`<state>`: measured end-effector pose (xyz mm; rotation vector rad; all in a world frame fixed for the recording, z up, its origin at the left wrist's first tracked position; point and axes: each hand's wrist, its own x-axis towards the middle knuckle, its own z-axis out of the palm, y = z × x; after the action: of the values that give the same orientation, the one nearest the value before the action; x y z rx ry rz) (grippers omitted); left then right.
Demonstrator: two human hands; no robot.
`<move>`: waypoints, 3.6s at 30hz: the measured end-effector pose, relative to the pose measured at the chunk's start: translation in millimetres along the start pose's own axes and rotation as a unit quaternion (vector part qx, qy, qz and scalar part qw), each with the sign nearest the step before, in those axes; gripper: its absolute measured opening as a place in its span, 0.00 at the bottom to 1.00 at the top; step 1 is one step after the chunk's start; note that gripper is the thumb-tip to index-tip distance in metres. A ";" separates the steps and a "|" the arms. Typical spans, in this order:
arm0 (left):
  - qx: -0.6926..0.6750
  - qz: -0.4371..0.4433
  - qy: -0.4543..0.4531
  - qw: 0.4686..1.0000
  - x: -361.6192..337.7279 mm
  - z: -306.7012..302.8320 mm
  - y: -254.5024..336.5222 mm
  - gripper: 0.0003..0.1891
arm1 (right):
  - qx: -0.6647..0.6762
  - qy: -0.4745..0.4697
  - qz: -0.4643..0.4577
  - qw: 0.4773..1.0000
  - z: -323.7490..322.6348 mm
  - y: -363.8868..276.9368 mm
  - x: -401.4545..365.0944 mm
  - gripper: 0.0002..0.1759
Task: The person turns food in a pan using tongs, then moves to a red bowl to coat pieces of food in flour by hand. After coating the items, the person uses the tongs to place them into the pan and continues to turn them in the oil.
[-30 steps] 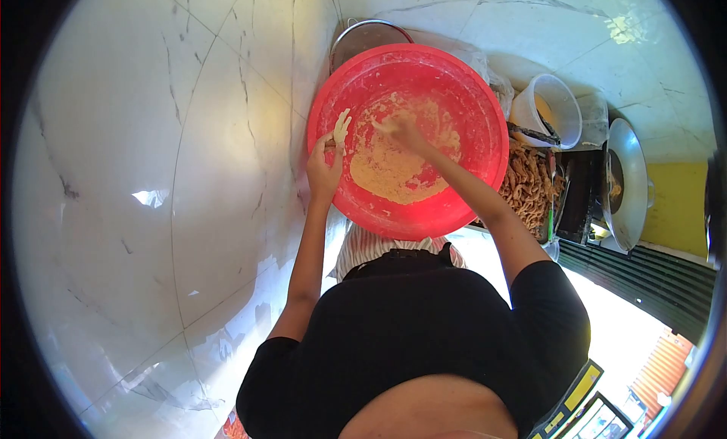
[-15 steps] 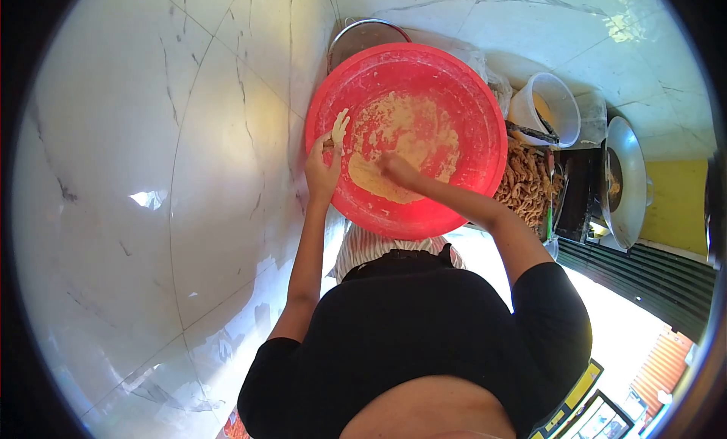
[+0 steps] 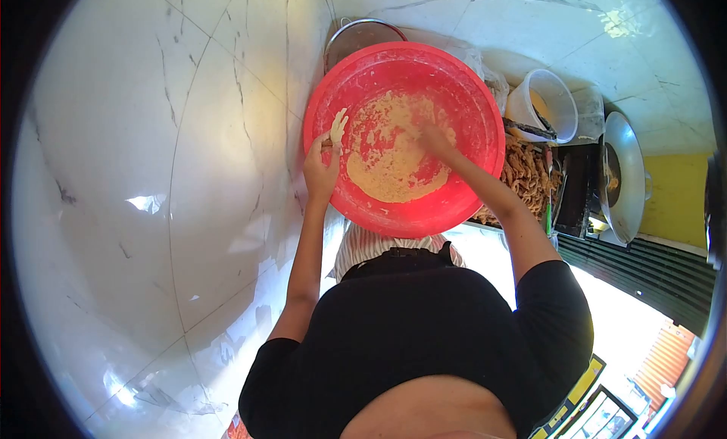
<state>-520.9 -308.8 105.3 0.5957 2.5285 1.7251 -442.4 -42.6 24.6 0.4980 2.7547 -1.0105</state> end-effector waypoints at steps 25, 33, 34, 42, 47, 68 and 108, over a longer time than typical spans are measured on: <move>0.018 0.024 -0.008 1.000 1.3 -1.9 -1.8 0.13 | -0.005 0.239 0.026 0.971 6.2 13.9 60.0 0.13; 0.008 0.033 -0.018 0.999 1.6 -4.4 3.1 0.12 | 0.030 0.100 -0.025 0.994 65.5 -48.2 92.2 0.10; 0.006 0.032 -0.017 0.999 2.2 -4.5 3.0 0.12 | 0.026 0.074 -0.093 0.993 69.9 -58.8 87.4 0.09; -0.016 0.030 -0.004 0.999 0.4 -2.4 -10.6 0.12 | -0.013 -0.094 -0.292 0.952 96.5 -69.2 8.3 0.06; -0.035 0.014 -0.021 0.999 3.0 -9.2 -7.2 0.12 | -0.093 -0.182 -0.327 0.922 91.2 -52.1 -11.2 0.07; -0.038 0.042 -0.025 0.998 3.4 -7.9 -7.1 0.12 | -0.100 -0.164 -0.328 0.925 86.7 -40.0 -49.5 0.18; 0.236 0.024 -0.485 0.841 -87.6 177.2 -39.1 0.16 | 0.226 0.125 0.094 0.962 -17.8 47.1 -84.8 0.22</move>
<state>-410.5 -191.3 -15.4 1.1720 2.0844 0.4709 -347.0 -18.6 32.5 0.9943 2.5989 -1.6291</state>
